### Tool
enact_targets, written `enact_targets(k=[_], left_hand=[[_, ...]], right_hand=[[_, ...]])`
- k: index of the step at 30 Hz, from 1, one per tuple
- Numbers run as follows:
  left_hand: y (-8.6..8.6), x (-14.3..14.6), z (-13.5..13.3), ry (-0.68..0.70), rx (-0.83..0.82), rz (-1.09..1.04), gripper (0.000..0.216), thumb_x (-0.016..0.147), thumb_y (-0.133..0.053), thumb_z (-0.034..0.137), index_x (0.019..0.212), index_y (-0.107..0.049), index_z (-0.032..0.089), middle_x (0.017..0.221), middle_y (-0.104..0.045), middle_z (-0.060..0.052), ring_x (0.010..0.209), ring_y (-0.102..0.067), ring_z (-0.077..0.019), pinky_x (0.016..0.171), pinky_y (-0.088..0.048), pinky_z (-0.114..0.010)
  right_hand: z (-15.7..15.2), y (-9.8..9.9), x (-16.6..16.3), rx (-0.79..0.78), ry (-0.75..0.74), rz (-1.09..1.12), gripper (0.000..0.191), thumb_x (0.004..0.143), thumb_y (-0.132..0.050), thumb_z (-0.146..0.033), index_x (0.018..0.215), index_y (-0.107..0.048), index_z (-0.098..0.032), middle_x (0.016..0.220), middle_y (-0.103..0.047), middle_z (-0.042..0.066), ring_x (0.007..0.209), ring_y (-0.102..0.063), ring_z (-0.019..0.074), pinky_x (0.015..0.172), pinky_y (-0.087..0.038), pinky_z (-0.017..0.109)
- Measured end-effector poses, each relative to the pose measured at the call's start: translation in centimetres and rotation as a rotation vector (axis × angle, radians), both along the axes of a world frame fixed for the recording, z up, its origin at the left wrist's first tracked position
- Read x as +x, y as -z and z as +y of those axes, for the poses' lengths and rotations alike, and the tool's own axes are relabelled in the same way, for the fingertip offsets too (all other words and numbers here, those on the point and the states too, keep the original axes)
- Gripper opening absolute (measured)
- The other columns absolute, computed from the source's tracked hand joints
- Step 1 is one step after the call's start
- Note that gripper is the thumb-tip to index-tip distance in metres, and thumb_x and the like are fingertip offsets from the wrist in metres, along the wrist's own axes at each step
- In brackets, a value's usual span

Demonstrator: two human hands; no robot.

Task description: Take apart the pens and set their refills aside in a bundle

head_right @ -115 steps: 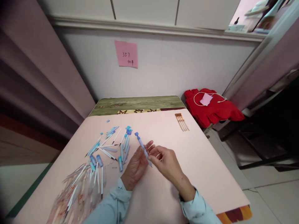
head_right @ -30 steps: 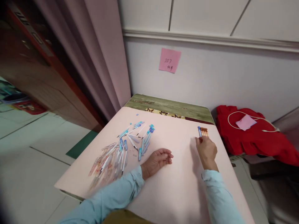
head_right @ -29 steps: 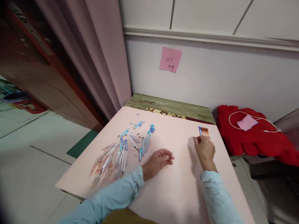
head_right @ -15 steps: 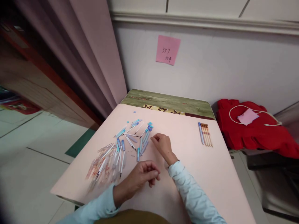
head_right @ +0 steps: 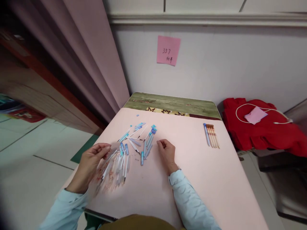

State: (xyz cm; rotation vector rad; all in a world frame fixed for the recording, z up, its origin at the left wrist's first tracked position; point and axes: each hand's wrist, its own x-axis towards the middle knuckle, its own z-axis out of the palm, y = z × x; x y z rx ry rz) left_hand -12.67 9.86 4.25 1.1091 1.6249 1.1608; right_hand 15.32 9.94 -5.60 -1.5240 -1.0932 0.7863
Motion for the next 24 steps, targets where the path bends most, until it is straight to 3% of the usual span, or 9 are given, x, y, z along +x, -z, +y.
enact_targets(k=[6,13,24], left_hand=[[1.9,-0.9,1.4,0.128,0.056,0.34,0.022,0.072,-0.068,0.039,0.078,-0.068,0.018,0.07,-0.066,0.0,0.062,-0.055,-0.0142,0.06,-0.042,-0.025],[2.3,0.5,4.0,0.179,0.22,0.882,0.013,0.077,-0.057,0.027,0.075,-0.068,0.02,0.082,-0.066,-0.003,0.075,-0.057,-0.0179,0.07,-0.04,-0.029],[2.7,1.5,12.4,0.197,0.102,0.785,0.009,0.072,-0.063,0.025,0.071,-0.068,0.018,0.073,-0.067,-0.002,0.071,-0.057,-0.0166,0.066,-0.037,-0.027]], right_hand=[[-0.4,0.3,0.0,0.001,0.008,0.088,0.034,0.083,-0.061,-0.05,0.081,-0.069,-0.017,0.067,-0.064,0.002,0.059,-0.053,0.0149,0.056,-0.043,0.024],[-0.8,0.4,0.0,0.016,0.0,0.132,0.034,0.082,-0.062,-0.05,0.082,-0.069,-0.017,0.066,-0.063,0.001,0.059,-0.053,0.0146,0.055,-0.043,0.024],[-0.6,0.0,-0.1,0.054,-0.065,0.032,0.032,0.085,-0.059,-0.048,0.079,-0.069,-0.017,0.069,-0.065,0.002,0.061,-0.052,0.0151,0.056,-0.042,0.025]])
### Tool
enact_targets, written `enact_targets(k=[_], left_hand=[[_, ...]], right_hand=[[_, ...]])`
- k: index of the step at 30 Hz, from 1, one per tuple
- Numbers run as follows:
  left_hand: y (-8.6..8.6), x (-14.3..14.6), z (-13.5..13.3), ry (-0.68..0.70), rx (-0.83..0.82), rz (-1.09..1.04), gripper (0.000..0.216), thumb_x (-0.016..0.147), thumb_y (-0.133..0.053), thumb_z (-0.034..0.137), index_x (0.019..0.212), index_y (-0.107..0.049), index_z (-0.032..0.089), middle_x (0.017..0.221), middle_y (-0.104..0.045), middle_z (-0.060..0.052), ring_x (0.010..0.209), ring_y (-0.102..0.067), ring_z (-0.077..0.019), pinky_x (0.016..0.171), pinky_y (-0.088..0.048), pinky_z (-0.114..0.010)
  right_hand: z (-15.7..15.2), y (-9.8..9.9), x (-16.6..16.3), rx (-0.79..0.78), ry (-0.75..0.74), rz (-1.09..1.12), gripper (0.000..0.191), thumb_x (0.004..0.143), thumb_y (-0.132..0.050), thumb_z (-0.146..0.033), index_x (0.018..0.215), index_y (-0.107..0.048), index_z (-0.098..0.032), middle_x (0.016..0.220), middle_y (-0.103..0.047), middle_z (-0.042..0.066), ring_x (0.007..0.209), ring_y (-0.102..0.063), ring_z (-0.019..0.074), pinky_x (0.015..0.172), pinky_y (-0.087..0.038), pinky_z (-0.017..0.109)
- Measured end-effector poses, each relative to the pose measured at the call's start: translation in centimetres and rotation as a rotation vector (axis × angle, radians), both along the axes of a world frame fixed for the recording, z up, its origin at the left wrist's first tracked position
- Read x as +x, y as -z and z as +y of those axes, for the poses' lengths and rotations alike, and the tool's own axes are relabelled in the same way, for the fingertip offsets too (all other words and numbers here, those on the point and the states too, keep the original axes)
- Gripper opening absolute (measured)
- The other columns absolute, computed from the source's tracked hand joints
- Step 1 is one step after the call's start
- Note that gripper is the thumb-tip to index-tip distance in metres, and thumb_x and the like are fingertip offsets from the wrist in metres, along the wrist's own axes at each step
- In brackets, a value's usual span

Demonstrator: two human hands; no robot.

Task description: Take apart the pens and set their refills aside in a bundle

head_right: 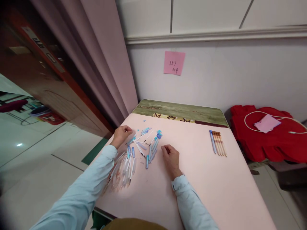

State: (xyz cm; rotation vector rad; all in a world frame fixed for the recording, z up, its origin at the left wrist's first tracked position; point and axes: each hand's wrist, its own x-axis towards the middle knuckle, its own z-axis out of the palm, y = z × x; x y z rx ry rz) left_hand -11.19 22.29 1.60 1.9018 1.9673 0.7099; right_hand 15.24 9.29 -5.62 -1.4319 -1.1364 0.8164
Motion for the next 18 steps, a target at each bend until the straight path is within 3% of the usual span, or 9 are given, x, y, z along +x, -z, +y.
enact_targets(k=[6,12,18], left_hand=[[0.7,0.9,1.6,0.092,-0.037,-0.049,0.009,0.07,-0.064,0.025,0.072,-0.069,0.017,0.072,-0.068,-0.003,0.068,-0.057,-0.0161,0.064,-0.038,-0.026],[0.7,2.4,-0.3,0.378,-0.168,-0.116,0.016,0.066,-0.067,0.028,0.077,-0.073,0.018,0.062,-0.063,0.002,0.062,-0.056,-0.014,0.061,-0.04,-0.024],[0.6,3.4,-1.9,0.391,-0.167,-0.066,0.009,0.068,-0.063,0.024,0.071,-0.07,0.018,0.065,-0.063,0.0,0.065,-0.055,-0.0156,0.062,-0.038,-0.025]], right_hand=[[0.1,0.3,0.0,0.002,0.01,0.001,0.035,0.085,-0.058,-0.05,0.078,-0.069,-0.018,0.066,-0.064,0.001,0.059,-0.053,0.0144,0.056,-0.042,0.024],[0.2,0.5,0.1,0.006,0.022,0.002,0.033,0.085,-0.059,-0.049,0.077,-0.068,-0.018,0.065,-0.063,0.0,0.058,-0.052,0.0138,0.057,-0.042,0.024],[0.3,0.8,0.2,0.018,0.007,-0.026,0.036,0.085,-0.057,-0.05,0.079,-0.07,-0.018,0.062,-0.061,0.0,0.057,-0.051,0.0144,0.056,-0.041,0.025]])
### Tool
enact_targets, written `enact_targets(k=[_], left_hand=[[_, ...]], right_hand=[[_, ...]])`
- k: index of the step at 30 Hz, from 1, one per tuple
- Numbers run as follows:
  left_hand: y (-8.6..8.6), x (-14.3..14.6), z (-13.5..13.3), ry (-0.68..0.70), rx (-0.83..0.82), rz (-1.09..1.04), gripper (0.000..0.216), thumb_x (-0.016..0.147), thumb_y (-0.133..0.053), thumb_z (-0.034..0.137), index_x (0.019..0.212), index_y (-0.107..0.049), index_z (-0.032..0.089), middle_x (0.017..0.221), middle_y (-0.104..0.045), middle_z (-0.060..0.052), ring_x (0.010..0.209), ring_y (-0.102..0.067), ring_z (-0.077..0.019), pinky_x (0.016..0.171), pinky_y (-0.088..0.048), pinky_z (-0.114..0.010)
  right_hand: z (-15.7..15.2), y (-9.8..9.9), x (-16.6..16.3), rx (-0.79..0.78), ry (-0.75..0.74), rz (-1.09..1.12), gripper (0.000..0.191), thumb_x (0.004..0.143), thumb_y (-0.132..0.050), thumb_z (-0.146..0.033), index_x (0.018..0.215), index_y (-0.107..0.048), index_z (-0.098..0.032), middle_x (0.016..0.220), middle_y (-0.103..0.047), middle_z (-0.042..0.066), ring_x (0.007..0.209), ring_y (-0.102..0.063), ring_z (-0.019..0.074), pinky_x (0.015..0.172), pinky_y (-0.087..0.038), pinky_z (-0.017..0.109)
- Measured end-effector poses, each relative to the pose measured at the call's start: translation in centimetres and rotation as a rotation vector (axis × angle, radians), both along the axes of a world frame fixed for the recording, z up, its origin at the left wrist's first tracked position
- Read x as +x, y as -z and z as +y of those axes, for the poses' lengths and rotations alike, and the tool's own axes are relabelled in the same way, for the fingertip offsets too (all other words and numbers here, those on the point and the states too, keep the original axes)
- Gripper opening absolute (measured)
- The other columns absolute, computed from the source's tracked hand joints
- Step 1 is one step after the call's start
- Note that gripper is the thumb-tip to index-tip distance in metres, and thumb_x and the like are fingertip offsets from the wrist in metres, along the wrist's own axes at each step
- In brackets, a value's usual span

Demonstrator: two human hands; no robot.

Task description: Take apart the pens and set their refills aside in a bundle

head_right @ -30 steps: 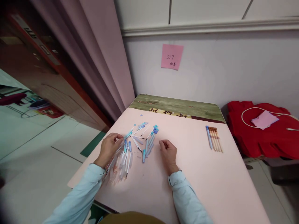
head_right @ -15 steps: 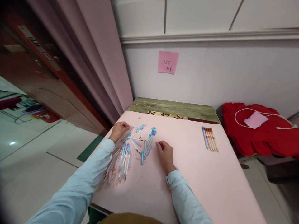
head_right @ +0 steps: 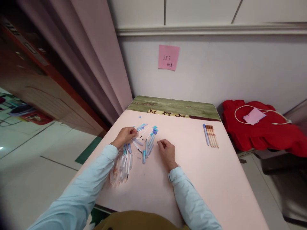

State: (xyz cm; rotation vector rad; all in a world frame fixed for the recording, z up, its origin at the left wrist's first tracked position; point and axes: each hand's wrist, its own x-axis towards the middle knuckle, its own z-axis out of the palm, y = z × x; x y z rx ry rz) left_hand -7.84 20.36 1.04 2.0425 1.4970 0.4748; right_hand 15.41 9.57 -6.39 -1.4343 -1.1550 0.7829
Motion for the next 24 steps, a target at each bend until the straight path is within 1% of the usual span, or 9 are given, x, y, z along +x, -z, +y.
enact_targets(k=[4,6,9,13,17,19,20,21,24], left_hand=[[0.4,2.5,-3.4,0.067,-0.036,0.029,0.007,0.07,-0.064,0.024,0.071,-0.07,0.02,0.068,-0.066,0.0,0.068,-0.058,-0.017,0.062,-0.037,-0.026],[0.8,4.2,-5.4,0.089,-0.005,0.077,0.009,0.074,-0.063,0.027,0.071,-0.069,0.02,0.07,-0.067,-0.002,0.069,-0.059,-0.0182,0.062,-0.037,-0.027],[1.5,6.3,-7.3,0.065,0.035,0.197,0.015,0.08,-0.061,0.031,0.072,-0.068,0.02,0.075,-0.068,-0.005,0.074,-0.061,-0.0208,0.064,-0.036,-0.029],[2.1,7.6,-8.0,0.024,0.024,0.294,0.018,0.08,-0.062,0.035,0.073,-0.067,0.019,0.079,-0.069,-0.008,0.083,-0.064,-0.0248,0.067,-0.038,-0.03],[1.9,8.0,-8.0,-0.011,0.023,0.332,0.017,0.08,-0.06,0.032,0.072,-0.068,0.019,0.078,-0.069,-0.01,0.085,-0.065,-0.0269,0.07,-0.04,-0.032],[1.7,8.0,-7.9,-0.07,0.013,0.271,0.017,0.078,-0.062,0.032,0.069,-0.067,0.018,0.075,-0.069,-0.01,0.081,-0.064,-0.0257,0.068,-0.04,-0.032],[1.5,7.9,-7.9,-0.104,-0.007,0.193,0.018,0.077,-0.063,0.033,0.068,-0.067,0.018,0.072,-0.068,-0.008,0.076,-0.064,-0.0242,0.066,-0.039,-0.031],[1.5,7.8,-7.8,-0.135,-0.039,0.076,0.02,0.077,-0.064,0.035,0.067,-0.066,0.017,0.068,-0.066,-0.006,0.071,-0.062,-0.022,0.063,-0.039,-0.03],[1.4,7.5,-7.8,-0.217,-0.162,-0.4,0.029,0.077,-0.065,0.043,0.067,-0.066,0.016,0.059,-0.059,0.0,0.057,-0.053,-0.0145,0.057,-0.037,-0.026]], right_hand=[[0.1,0.0,0.1,0.001,0.003,-0.009,0.035,0.084,-0.056,-0.05,0.078,-0.069,-0.018,0.063,-0.061,0.0,0.058,-0.051,0.0144,0.056,-0.042,0.024],[0.1,-0.1,0.1,0.004,-0.004,-0.007,0.033,0.084,-0.057,-0.049,0.077,-0.069,-0.019,0.064,-0.061,0.0,0.058,-0.051,0.0141,0.056,-0.042,0.024],[0.1,-0.2,0.2,0.004,-0.013,0.006,0.032,0.084,-0.059,-0.048,0.076,-0.068,-0.019,0.064,-0.062,0.0,0.059,-0.051,0.0139,0.058,-0.043,0.024],[0.2,-0.2,0.2,0.009,0.029,0.037,0.032,0.083,-0.059,-0.048,0.078,-0.068,-0.018,0.068,-0.064,0.001,0.061,-0.053,0.0143,0.059,-0.044,0.024],[-0.3,-0.3,0.0,-0.001,0.129,0.134,0.033,0.083,-0.059,-0.049,0.08,-0.067,-0.018,0.066,-0.063,0.001,0.059,-0.054,0.0142,0.056,-0.046,0.025],[-0.9,-0.6,0.1,-0.017,0.144,0.205,0.032,0.082,-0.061,-0.049,0.08,-0.066,-0.018,0.064,-0.062,0.0,0.055,-0.053,0.0135,0.054,-0.045,0.024],[-1.3,-0.8,0.1,-0.024,0.127,0.228,0.031,0.082,-0.062,-0.048,0.08,-0.066,-0.017,0.064,-0.061,0.0,0.054,-0.053,0.0131,0.053,-0.045,0.024],[-1.6,-1.0,0.1,-0.029,0.097,0.245,0.03,0.081,-0.063,-0.047,0.08,-0.066,-0.017,0.064,-0.062,0.0,0.053,-0.053,0.0129,0.052,-0.045,0.024],[-2.0,-1.5,0.0,-0.034,-0.045,0.308,0.031,0.082,-0.064,-0.047,0.085,-0.069,-0.017,0.073,-0.067,0.003,0.058,-0.058,0.0137,0.055,-0.048,0.025]])
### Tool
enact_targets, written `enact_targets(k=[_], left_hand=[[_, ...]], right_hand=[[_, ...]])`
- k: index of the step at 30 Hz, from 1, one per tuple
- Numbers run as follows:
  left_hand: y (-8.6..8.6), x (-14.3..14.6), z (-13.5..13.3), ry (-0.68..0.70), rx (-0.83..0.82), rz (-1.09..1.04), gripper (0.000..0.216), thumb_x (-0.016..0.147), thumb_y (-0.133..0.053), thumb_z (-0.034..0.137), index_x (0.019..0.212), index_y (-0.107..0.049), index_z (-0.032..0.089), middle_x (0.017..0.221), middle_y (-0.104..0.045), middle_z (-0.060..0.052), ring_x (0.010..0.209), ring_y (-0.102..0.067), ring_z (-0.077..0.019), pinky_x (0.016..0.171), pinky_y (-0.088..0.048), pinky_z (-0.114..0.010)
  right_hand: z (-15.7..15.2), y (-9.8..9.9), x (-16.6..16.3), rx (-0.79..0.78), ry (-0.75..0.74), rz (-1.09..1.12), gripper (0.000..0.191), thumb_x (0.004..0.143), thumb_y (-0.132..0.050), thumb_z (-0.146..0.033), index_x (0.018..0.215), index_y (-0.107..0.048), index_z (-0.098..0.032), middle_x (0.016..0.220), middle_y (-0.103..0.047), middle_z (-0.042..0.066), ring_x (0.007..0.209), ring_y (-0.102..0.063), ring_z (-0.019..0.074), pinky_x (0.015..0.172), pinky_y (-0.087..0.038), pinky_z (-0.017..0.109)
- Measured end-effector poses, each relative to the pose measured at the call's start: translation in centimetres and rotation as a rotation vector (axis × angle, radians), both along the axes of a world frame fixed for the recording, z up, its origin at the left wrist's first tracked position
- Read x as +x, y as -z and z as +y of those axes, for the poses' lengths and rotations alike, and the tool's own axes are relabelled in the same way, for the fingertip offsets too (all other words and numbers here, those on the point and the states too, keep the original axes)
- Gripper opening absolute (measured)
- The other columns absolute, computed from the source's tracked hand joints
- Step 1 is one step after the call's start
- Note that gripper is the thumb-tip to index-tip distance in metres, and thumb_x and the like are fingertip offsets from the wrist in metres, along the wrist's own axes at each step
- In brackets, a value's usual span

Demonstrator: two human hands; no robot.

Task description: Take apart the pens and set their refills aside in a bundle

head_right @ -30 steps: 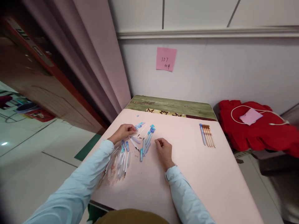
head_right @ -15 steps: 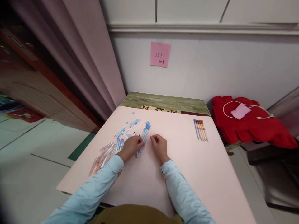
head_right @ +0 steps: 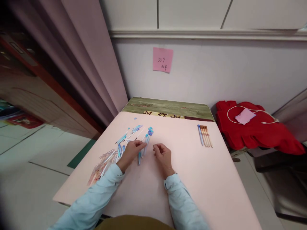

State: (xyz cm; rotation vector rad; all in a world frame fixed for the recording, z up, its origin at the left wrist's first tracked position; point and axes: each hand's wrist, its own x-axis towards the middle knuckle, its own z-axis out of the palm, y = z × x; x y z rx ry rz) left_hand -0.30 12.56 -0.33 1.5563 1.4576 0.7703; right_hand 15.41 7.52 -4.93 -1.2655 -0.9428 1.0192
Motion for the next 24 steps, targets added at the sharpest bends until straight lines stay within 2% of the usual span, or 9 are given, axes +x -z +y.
enact_targets(k=[2,5,7,11,14,17,20,22,24], left_hand=[[0.1,0.1,-0.1,-0.069,-0.021,-0.245,0.032,0.075,-0.067,0.047,0.069,-0.067,0.015,0.058,-0.057,0.002,0.054,-0.048,-0.0115,0.054,-0.036,-0.025],[0.5,0.8,-0.7,-0.119,-0.013,-0.399,0.031,0.073,-0.07,0.045,0.073,-0.068,0.014,0.06,-0.057,0.002,0.056,-0.047,-0.0105,0.054,-0.036,-0.023],[0.7,1.5,-1.3,-0.116,-0.025,-0.439,0.029,0.073,-0.07,0.044,0.074,-0.069,0.015,0.062,-0.059,0.002,0.056,-0.048,-0.0109,0.054,-0.036,-0.023],[0.7,2.3,-1.8,-0.091,-0.061,-0.438,0.025,0.073,-0.07,0.04,0.077,-0.072,0.015,0.062,-0.061,0.001,0.054,-0.048,-0.0108,0.052,-0.037,-0.023],[0.1,0.7,-0.7,-0.091,-0.036,-0.404,0.029,0.07,-0.072,0.041,0.084,-0.073,0.015,0.065,-0.063,0.0,0.054,-0.048,-0.0108,0.052,-0.037,-0.023],[-0.7,-3.2,1.4,-0.203,0.092,-0.301,0.028,0.068,-0.073,0.039,0.082,-0.073,0.015,0.068,-0.066,-0.001,0.057,-0.052,-0.0119,0.054,-0.039,-0.024],[-1.0,-7.2,3.4,-0.292,0.198,-0.015,0.02,0.069,-0.071,0.036,0.075,-0.071,0.016,0.066,-0.066,-0.001,0.06,-0.055,-0.0141,0.057,-0.04,-0.025],[-0.9,-8.4,4.4,-0.264,0.206,0.245,0.016,0.073,-0.067,0.033,0.074,-0.071,0.018,0.068,-0.067,-0.002,0.064,-0.058,-0.0159,0.059,-0.041,-0.026],[-0.5,-7.9,5.0,-0.167,0.196,0.466,0.013,0.076,-0.063,0.03,0.077,-0.071,0.019,0.074,-0.07,-0.003,0.071,-0.062,-0.0171,0.064,-0.043,-0.026]], right_hand=[[0.0,-0.1,-0.3,0.022,-0.1,0.072,0.031,0.082,-0.066,-0.046,0.094,-0.069,-0.018,0.081,-0.07,0.005,0.067,-0.062,0.0154,0.062,-0.051,0.026],[0.4,0.1,-0.9,0.053,-0.203,0.152,0.033,0.075,-0.075,-0.04,0.1,-0.069,-0.019,0.086,-0.071,0.004,0.076,-0.065,0.0175,0.071,-0.053,0.029],[0.5,0.4,-1.1,0.055,-0.218,0.169,0.032,0.072,-0.078,-0.037,0.097,-0.069,-0.019,0.083,-0.071,0.004,0.076,-0.065,0.0175,0.072,-0.053,0.029],[0.5,0.5,-0.8,0.05,-0.182,0.15,0.022,0.076,-0.074,-0.036,0.088,-0.069,-0.018,0.077,-0.069,0.002,0.07,-0.062,0.0155,0.066,-0.05,0.027],[0.3,0.5,-0.3,0.052,-0.113,0.128,0.021,0.079,-0.071,-0.037,0.088,-0.069,-0.019,0.078,-0.068,0.002,0.071,-0.062,0.0156,0.066,-0.05,0.027],[0.2,0.6,0.1,0.039,-0.046,0.11,0.024,0.08,-0.069,-0.039,0.093,-0.069,-0.019,0.082,-0.069,0.003,0.075,-0.063,0.0167,0.07,-0.051,0.029],[0.2,0.7,0.3,0.025,-0.031,0.076,0.027,0.08,-0.068,-0.04,0.096,-0.071,-0.018,0.083,-0.07,0.004,0.076,-0.062,0.0173,0.071,-0.051,0.03],[0.2,0.8,0.3,0.027,-0.036,0.05,0.028,0.08,-0.068,-0.04,0.097,-0.072,-0.018,0.084,-0.07,0.004,0.076,-0.062,0.0176,0.07,-0.051,0.03],[0.2,0.9,0.2,0.035,-0.044,0.027,0.029,0.081,-0.068,-0.041,0.097,-0.073,-0.018,0.085,-0.071,0.005,0.076,-0.062,0.0179,0.071,-0.05,0.03]])
